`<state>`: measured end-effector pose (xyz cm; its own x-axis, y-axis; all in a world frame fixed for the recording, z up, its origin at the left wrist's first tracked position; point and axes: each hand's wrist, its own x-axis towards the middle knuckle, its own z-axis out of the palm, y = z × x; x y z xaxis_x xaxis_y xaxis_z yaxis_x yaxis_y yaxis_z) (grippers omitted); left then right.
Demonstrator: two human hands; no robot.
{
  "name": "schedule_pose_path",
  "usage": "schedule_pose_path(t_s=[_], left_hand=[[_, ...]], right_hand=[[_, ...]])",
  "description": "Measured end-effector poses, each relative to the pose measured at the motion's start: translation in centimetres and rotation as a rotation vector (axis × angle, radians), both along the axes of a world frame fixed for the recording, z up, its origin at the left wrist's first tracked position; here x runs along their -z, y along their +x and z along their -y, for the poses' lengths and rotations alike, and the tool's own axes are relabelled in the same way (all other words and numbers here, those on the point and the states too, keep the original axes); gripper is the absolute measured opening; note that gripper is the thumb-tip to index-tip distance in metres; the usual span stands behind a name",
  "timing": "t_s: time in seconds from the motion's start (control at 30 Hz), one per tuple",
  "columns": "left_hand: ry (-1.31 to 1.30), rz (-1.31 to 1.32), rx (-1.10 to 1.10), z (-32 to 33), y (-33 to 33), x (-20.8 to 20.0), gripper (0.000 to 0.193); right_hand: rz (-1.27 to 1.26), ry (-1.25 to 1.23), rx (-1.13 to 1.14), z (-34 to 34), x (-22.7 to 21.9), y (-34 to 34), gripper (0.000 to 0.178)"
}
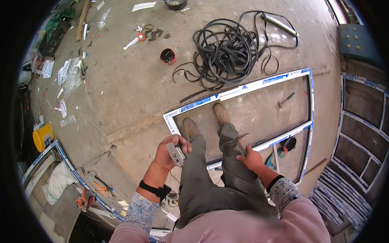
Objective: Assembling a metal window frame by attaching hinges and drilling holes.
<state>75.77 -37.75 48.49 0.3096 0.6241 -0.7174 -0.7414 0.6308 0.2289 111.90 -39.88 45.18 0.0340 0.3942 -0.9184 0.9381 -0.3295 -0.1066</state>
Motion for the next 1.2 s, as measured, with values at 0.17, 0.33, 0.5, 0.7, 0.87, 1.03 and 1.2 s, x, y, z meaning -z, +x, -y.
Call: schedule_pose_path(t_s=[0.17, 0.33, 0.5, 0.7, 0.87, 1.03, 1.2], left_hand=[[-0.026, 0.069, 0.117, 0.7, -1.3, 1.6, 0.027], [-0.102, 0.013, 0.250, 2.2, -2.2, 2.2, 0.029], [-0.101, 0.052, 0.318, 1.3, -1.2, 1.6, 0.031], [-0.144, -0.032, 0.464, -1.5, 3.0, 0.1, 0.013], [-0.104, -0.018, 0.544, -2.3, 6.3, -0.2, 0.016], [-0.144, -0.005, 0.669, -2.7, 9.1, -1.3, 0.020], [-0.238, -0.076, 0.941, -2.6, 9.4, -1.7, 0.029]], right_hand=[[-0.005, -0.021, 0.108, 6.1, -0.4, -1.8, 0.059], [-0.023, 0.017, 0.227, 9.2, -2.5, -3.4, 0.064], [-0.038, -0.040, 0.322, 11.7, -2.4, -3.6, 0.069], [-0.085, -0.103, 0.329, 13.3, -1.8, -1.8, 0.063], [-0.111, -0.057, 0.443, 13.7, -1.2, 0.2, 0.058], [-0.165, 0.001, 0.496, 16.0, 0.1, 2.2, 0.053], [-0.201, 0.062, 0.607, 17.3, 1.3, 2.7, 0.049]])
